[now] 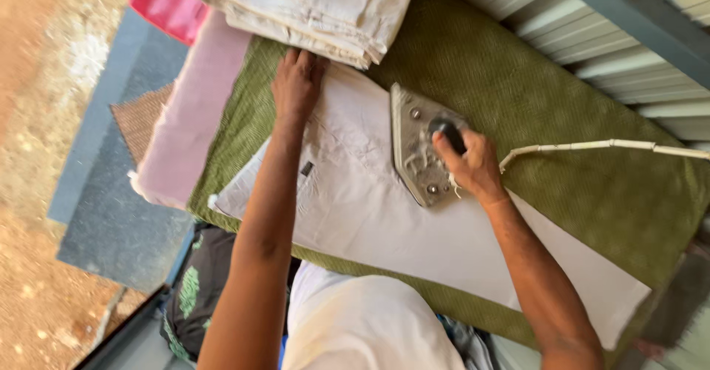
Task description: The person irons a white shirt on a green mat-covered table using a metal electric iron. They smooth the fabric with their hands, move the iron back and forth, and fold the shirt after ironing. The person then picks up a smartphone, briefly interacts with it, and places it back on the table before retrieving another shirt from a blue bag.
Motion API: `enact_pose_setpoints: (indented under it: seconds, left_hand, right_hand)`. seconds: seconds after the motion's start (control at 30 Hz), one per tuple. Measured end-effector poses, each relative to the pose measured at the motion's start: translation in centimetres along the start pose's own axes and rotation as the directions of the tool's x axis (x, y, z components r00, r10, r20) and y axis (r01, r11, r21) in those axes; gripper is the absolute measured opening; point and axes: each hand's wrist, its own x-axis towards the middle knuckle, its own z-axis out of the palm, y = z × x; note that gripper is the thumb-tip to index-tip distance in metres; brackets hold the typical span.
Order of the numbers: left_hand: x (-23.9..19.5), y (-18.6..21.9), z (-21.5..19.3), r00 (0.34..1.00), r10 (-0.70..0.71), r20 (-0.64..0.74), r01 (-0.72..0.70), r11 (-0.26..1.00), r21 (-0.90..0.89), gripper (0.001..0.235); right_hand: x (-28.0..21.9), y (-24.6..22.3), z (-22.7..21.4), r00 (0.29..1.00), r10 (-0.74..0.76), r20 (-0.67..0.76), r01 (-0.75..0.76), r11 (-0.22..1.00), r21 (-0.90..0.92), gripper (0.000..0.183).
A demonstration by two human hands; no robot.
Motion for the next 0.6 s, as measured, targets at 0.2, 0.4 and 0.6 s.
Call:
enact_pose_setpoints:
  seconds: [0.2,0.4,0.6]
  left_hand:
    - [0.5,0.2,-0.2,0.998,-0.033,0.049,0.033,0.999,0.010,0.036]
    - [-0.5,-1.1,1.1,0.974,0.178,-0.138,-0.183,0.983,-0.021,0.021]
    - [-1.1,-0.5,0.1,0.887,0.383,-0.257,-0.389,0.921,0.029,0.019]
  right_hand:
    - [-0.6,-2.2,1.8,0.955,-0.261,0.140,0.279,0.951,-0.132,0.046]
    - [1.4,-2.8,4.0,0.979,-0.104,0.174,0.133,0.977,-0.165,0.050]
    - [3.4,-4.7,4.9,0.996,-0.031,0.084,0.042,0.991,-0.128,0.057]
